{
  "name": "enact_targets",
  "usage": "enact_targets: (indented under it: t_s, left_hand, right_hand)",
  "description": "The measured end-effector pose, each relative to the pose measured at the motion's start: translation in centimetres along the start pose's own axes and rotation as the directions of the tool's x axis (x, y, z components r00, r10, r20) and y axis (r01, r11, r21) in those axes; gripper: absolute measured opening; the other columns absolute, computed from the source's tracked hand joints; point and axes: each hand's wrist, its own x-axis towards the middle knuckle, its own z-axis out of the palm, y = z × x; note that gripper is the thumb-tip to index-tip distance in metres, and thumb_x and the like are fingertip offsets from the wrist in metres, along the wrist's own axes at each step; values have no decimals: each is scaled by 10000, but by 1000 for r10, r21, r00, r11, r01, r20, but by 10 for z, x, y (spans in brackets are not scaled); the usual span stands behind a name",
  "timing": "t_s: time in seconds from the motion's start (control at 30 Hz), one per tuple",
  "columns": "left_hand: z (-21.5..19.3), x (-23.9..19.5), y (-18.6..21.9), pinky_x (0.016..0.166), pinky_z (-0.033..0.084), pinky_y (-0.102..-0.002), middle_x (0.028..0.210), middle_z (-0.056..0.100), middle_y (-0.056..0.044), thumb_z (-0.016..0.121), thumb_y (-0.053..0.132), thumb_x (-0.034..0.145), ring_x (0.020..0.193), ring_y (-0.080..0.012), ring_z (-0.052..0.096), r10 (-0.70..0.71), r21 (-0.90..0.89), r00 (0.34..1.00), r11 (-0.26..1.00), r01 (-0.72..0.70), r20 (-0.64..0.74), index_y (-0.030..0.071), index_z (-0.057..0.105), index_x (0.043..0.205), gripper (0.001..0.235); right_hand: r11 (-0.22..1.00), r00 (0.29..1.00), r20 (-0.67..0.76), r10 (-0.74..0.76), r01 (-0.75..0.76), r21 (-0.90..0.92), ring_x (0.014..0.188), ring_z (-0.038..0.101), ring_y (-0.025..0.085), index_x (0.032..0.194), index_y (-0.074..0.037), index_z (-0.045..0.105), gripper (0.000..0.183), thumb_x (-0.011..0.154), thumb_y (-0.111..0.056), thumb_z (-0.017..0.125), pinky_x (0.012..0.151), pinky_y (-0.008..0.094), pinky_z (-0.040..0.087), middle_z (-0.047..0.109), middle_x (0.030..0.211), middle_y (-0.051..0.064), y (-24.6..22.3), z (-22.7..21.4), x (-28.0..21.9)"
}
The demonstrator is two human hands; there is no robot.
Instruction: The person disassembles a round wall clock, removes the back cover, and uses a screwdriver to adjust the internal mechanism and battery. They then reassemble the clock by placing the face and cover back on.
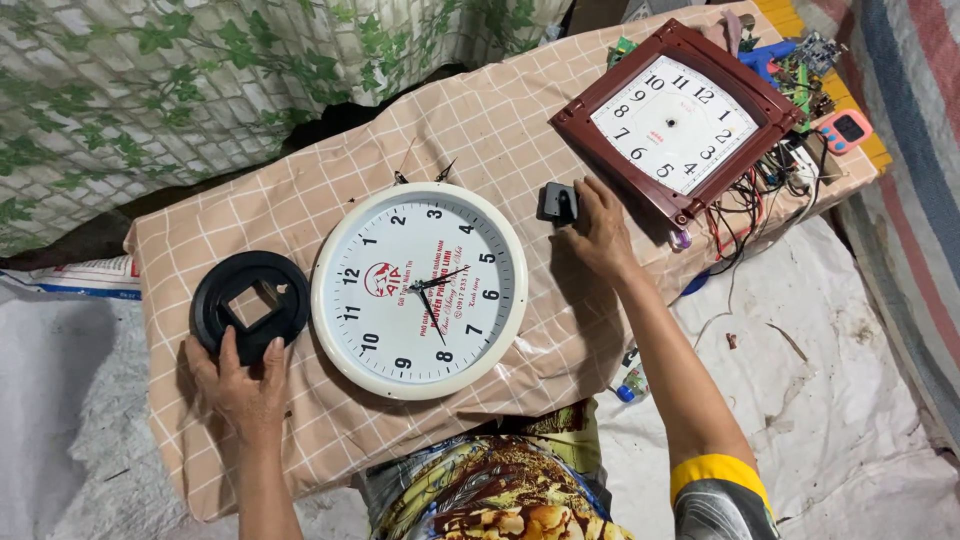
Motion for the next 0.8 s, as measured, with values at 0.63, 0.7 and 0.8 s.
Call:
enact_targets:
  t_s: [0.63, 0.7, 0.8]
  left_hand:
    - [0, 2, -2, 1130, 329, -641, 1507, 466, -338, 687, 486, 936, 1399, -523, 376, 7, 56, 996, 998, -12, 88, -111, 595, 1396, 759]
    - [-4, 1, -1, 1122, 357, -640, 1436, 559, -336, 693, 479, 948, 1373, -563, 405, 1, 82, 994, 997, -10, 106, -101, 603, 1396, 738]
    - [28, -16, -55, 1128, 371, -533, 1397, 643, -173, 775, 398, 961, 1351, -455, 484, 136, 40, 990, 990, -135, -44, 41, 683, 1414, 584]
  right_hand:
    - [563, 978, -73, 197, -52, 825, 1103, 697, 210, 1388, -72, 595, 619, 819, -196, 806, 1028, 333, 554, 720, 1232, 130, -87, -18, -64]
    - [421, 977, -29, 211, -64, 905, 1122, 658, 158, 1330, -83, 651, 525, 826, -77, 796, 1058, 301, 527, 689, 1253, 57, -91, -16, -71]
    - [488, 978, -158, 135, 73, 870, 1165, 612, 123, 1325, -28, 667, 449, 896, -79, 792, 1054, 295, 509, 652, 1281, 114, -115, -12, -79]
